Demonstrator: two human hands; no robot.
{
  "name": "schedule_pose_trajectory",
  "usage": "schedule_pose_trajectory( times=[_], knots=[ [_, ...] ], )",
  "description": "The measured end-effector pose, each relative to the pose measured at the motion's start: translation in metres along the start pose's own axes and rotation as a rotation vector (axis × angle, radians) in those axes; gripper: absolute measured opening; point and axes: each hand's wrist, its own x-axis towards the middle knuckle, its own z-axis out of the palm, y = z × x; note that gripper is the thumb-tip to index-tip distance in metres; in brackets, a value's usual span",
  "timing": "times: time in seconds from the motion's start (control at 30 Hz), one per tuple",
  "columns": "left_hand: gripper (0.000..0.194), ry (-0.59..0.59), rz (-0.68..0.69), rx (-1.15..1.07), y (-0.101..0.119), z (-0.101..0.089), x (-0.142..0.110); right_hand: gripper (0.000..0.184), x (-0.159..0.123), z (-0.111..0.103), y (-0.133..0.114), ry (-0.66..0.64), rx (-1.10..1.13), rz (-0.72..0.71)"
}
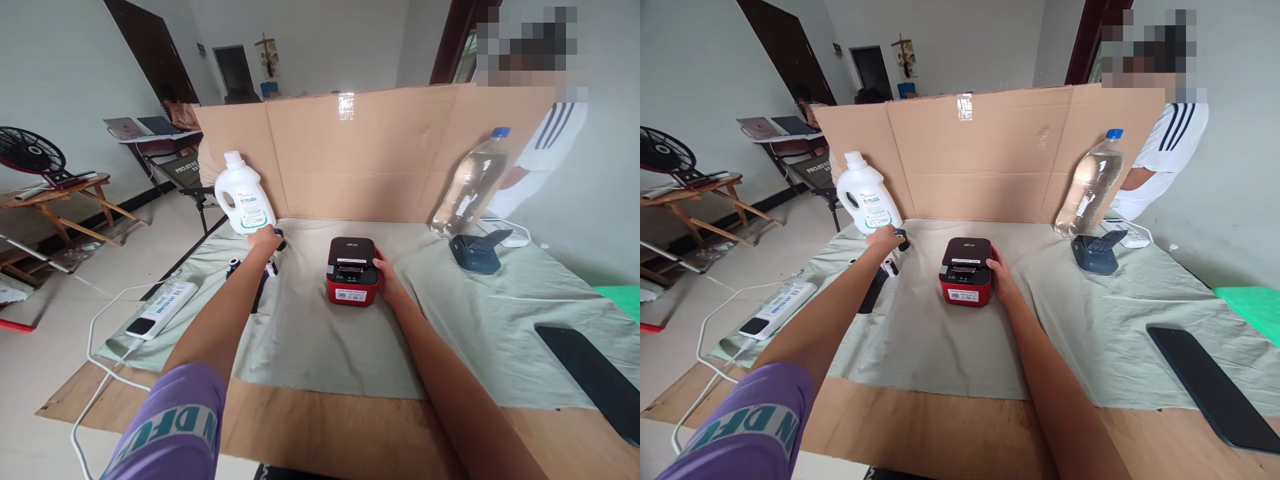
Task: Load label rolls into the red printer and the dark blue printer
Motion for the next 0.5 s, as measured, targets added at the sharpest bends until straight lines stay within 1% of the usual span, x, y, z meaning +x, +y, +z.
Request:
schedule_pose_trajectory(
  times=[0.07, 0.13, 0.2, 0.3, 0.4, 0.43, 0.5],
  knots=[
    [0.043, -0.012, 0.017, 0.003, 0.0, 0.005, 0.007, 0.053, 0.001, -0.001, 0.001, 0.0, -0.014, -0.012],
    [0.044, -0.016, 0.019, 0.006, -0.004, 0.008, 0.009, 0.053, 0.002, -0.001, 0.001, -0.003, -0.027, -0.02],
    [0.044, -0.011, 0.016, 0.011, -0.012, 0.005, 0.009, 0.053, 0.002, -0.001, 0.002, -0.004, -0.028, -0.022],
    [0.039, -0.021, 0.032, 0.05, -0.033, -0.01, 0.007, 0.051, 0.001, -0.002, 0.002, -0.012, -0.032, -0.021],
    [0.037, -0.077, 0.083, 0.141, -0.06, -0.026, -0.002, 0.051, 0.002, -0.004, 0.004, -0.022, -0.046, -0.03],
    [0.037, -0.093, 0.097, 0.163, -0.069, -0.029, -0.006, 0.052, 0.003, -0.005, 0.005, -0.023, -0.047, -0.033],
    [0.036, -0.086, 0.14, 0.143, -0.087, -0.031, -0.017, 0.052, 0.004, -0.006, 0.008, -0.02, -0.044, -0.035]
  ],
)
